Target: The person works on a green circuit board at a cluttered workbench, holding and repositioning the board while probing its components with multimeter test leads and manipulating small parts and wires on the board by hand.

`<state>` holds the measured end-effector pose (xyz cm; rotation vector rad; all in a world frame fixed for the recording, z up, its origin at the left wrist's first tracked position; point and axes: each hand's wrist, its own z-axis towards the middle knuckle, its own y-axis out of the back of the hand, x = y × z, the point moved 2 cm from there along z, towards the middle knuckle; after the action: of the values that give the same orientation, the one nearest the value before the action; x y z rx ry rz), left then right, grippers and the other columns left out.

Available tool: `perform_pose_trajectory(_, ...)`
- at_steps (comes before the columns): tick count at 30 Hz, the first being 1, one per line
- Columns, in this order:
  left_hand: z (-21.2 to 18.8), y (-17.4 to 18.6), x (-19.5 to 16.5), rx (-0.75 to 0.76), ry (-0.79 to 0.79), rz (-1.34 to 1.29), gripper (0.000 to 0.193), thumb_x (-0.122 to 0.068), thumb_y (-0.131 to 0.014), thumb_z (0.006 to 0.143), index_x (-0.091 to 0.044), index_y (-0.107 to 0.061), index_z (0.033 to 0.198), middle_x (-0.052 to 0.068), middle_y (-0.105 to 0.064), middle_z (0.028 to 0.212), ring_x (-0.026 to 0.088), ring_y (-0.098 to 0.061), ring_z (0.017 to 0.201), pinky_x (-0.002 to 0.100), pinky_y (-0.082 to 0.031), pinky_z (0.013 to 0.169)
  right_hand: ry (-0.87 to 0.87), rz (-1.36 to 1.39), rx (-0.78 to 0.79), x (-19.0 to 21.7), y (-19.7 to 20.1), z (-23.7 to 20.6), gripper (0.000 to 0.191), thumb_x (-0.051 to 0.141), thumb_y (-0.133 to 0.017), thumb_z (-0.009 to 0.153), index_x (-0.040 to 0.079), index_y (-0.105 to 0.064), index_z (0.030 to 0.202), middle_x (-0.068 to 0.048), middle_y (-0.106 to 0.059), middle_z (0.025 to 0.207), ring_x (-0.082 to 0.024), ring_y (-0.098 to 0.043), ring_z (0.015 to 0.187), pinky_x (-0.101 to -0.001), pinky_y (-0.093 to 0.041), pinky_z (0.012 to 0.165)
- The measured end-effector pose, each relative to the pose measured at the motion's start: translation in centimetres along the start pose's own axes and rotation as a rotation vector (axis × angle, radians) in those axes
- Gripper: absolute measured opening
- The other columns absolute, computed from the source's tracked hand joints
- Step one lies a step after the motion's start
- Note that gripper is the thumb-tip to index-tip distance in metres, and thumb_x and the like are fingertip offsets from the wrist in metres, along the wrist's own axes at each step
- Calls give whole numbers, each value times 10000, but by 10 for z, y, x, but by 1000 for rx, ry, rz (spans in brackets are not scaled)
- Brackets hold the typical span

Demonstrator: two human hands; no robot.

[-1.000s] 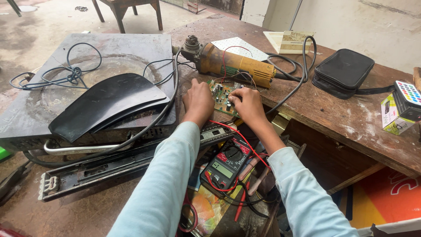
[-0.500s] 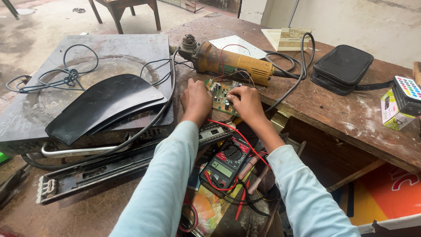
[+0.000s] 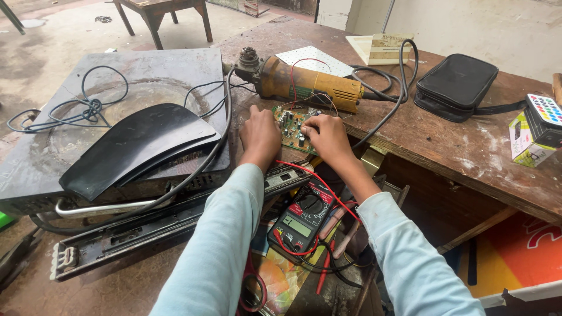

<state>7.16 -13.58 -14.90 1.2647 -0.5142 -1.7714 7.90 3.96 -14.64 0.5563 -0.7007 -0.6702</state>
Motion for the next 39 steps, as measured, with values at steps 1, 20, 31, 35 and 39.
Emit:
perform_pose_trajectory(1, -1, 1, -2, 0, -17, 15, 216, -238, -709, 919, -29, -749, 951, 187, -575, 1236, 425, -694, 1001, 514, -554, 844, -7, 1, -3, 0, 1, 1, 166, 148, -736, 869, 26, -788, 969, -180, -758, 910, -336, -749, 840, -407, -572, 801)
perform_pose_trajectory(20, 2, 3, -6, -17, -72, 62, 186, -209, -692, 919, -30, -739, 926, 181, -583, 1188, 411, -714, 951, 520, -560, 806, 10, -18, -9, 3, 5, 4, 156, 148, -739, 874, 29, -790, 961, -186, -756, 887, -336, -745, 815, -414, -566, 782)
perform_pose_trajectory(31, 4, 4, -7, -37, -99, 89, 101, -109, -671, 885, -46, -750, 886, 187, -594, 1171, 408, -723, 934, 514, -574, 781, 5, -7, 10, 4, 2, 4, 163, 157, -736, 880, 29, -785, 968, -186, -753, 887, -334, -744, 815, -413, -565, 781)
perform_pose_trajectory(35, 3, 11, -4, -98, -114, 90, 69, -58, -681, 833, -37, -747, 841, 199, -589, 1174, 404, -730, 897, 491, -587, 754, 1, -3, 20, 9, -1, 4, 163, 159, -732, 883, 35, -787, 973, -182, -755, 894, -329, -748, 817, -412, -566, 779)
perform_pose_trajectory(39, 0, 15, -4, -130, -155, 71, 65, -43, -669, 854, -25, -731, 856, 210, -584, 1160, 401, -735, 860, 488, -587, 746, -6, -10, 20, 13, -3, 4, 164, 158, -736, 881, 41, -786, 984, -177, -756, 901, -320, -751, 823, -407, -570, 780)
